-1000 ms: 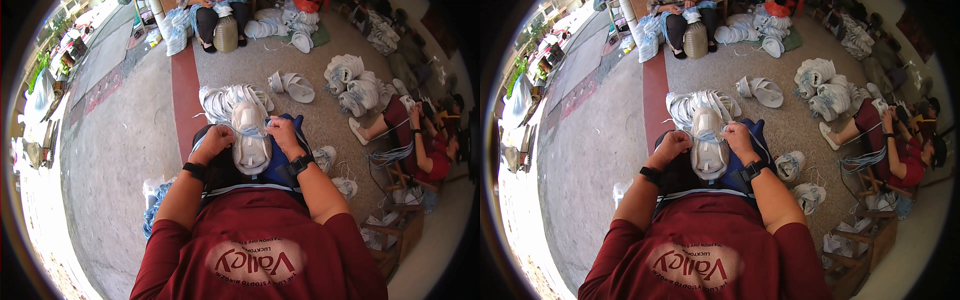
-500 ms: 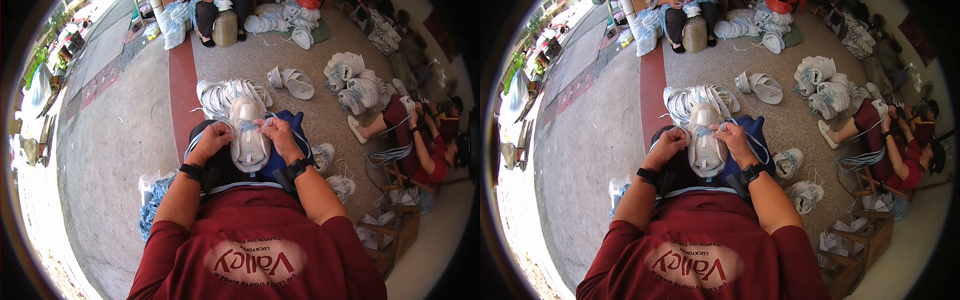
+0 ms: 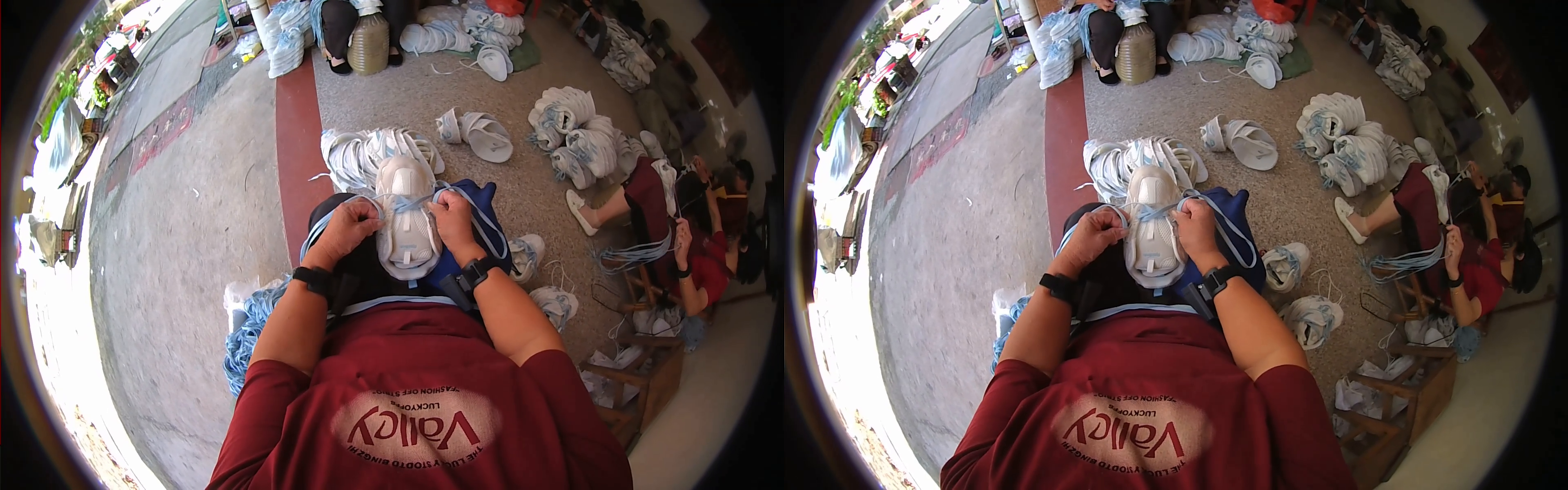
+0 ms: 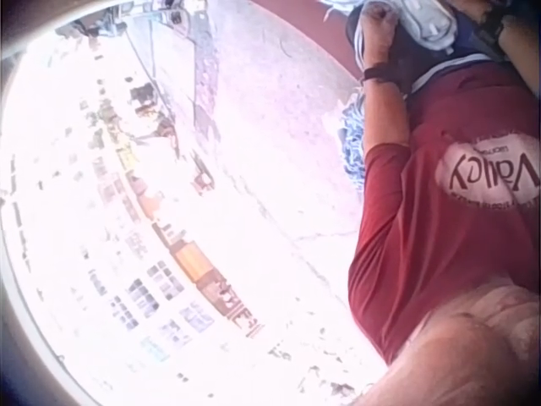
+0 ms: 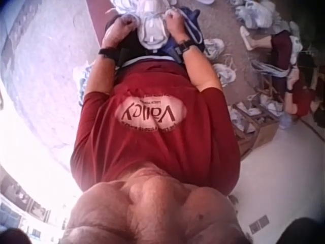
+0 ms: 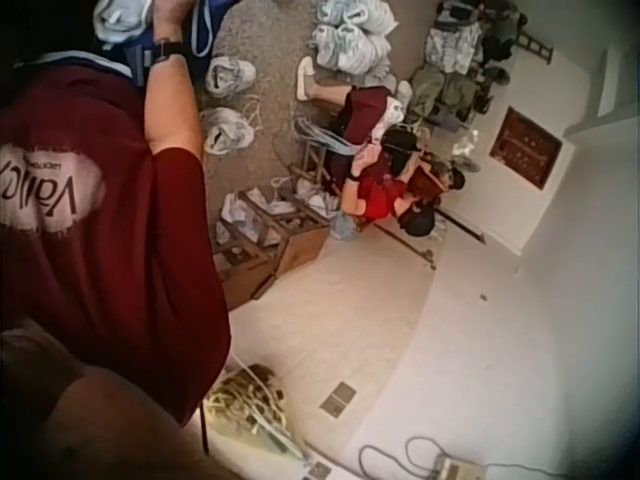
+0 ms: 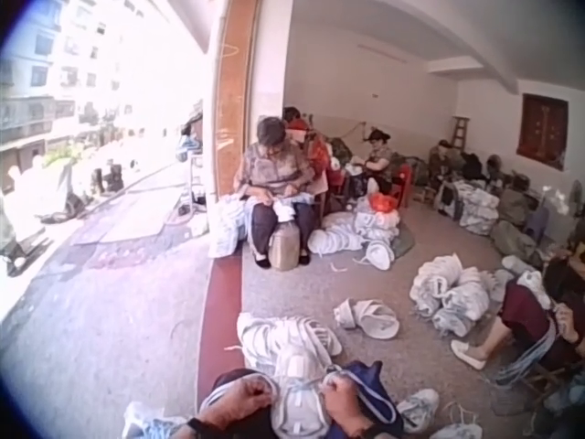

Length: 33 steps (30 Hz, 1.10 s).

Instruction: The worker is lacing a white sneaker while seated in a production area.

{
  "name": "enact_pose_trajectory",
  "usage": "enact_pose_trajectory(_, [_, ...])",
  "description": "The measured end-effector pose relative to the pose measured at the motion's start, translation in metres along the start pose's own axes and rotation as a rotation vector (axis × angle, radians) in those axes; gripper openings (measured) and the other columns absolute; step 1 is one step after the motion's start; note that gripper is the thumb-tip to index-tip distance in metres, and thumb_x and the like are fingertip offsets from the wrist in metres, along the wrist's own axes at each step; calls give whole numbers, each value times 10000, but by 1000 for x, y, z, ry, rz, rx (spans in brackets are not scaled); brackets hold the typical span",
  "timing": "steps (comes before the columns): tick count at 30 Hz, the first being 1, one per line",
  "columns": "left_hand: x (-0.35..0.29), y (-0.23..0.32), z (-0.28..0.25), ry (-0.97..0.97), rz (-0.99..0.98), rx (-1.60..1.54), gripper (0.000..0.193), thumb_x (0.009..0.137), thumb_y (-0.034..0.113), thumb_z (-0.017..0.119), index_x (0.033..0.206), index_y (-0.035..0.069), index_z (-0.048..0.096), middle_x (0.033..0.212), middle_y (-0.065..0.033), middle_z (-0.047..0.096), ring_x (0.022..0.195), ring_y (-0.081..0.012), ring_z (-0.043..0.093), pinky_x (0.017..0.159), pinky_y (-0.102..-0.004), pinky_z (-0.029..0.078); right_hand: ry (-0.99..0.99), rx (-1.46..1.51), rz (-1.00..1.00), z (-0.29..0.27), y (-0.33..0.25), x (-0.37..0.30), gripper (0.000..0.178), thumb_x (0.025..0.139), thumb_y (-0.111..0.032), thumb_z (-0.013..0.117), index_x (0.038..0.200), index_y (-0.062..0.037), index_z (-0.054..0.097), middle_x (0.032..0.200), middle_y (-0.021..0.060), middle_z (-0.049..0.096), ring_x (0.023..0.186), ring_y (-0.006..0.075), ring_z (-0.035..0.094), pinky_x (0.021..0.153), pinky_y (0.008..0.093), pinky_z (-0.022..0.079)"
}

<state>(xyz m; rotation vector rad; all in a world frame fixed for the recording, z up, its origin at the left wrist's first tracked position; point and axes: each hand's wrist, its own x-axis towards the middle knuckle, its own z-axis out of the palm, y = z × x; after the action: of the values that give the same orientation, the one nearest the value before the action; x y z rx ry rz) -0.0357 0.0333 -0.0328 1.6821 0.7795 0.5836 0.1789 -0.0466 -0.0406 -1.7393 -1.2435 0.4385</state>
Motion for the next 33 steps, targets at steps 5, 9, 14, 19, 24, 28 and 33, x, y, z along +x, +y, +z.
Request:
enact_pose_trajectory(5, [1,-2,1,-3,25,-19,99,733,48,672,733,-15,594,743,-35,556,683,-110,508,633,-258,428,35,-234,-125,11,3,-2,139,709,-74,642,700,-1,524,661,161,546,719,362,558,642,426,442])
enact_pose_trajectory(9, [0,-1,1,0,26,-40,102,731,44,671,727,-17,589,762,-39,557,689,-114,513,633,-261,428,28,-375,-257,11,-10,-8,128,726,-81,618,685,-8,522,693,183,571,720,378,570,630,439,447])
enact_pose_trajectory(14, [1,-1,3,4,33,-14,106,727,49,675,726,-16,592,761,-40,558,687,-116,515,631,-262,428,-18,-193,21,3,-9,2,159,721,-99,627,650,-4,520,685,177,585,686,358,584,597,432,451])
enact_pose_trajectory(19, [0,0,4,65,79,83,120,736,76,677,727,-11,594,678,-20,545,648,-121,518,609,-263,422,46,-286,-64,10,-10,-8,157,733,-146,633,698,-9,563,683,169,583,677,334,595,607,418,466])
enact_pose_trajectory(24, [-1,10,8,131,-99,-73,116,796,93,647,717,22,601,616,15,543,559,-80,495,531,-218,409,-133,-547,-146,-2,-30,-23,134,753,-116,573,787,12,590,772,200,573,769,355,578,653,425,487])
enact_pose_trajectory(28, [7,13,15,166,-205,-275,117,825,83,629,718,43,603,633,9,576,523,-47,491,486,-175,401,-166,-597,-254,-3,-29,-20,102,728,-67,549,766,23,579,760,192,567,738,354,571,647,420,485])
enact_pose_trajectory(33, [13,7,21,208,-202,-266,106,815,63,626,719,24,604,616,-2,573,503,-57,491,477,-184,402,-142,-512,-365,-12,-27,-18,57,709,-62,564,732,-10,569,725,174,553,693,353,567,626,422,478])
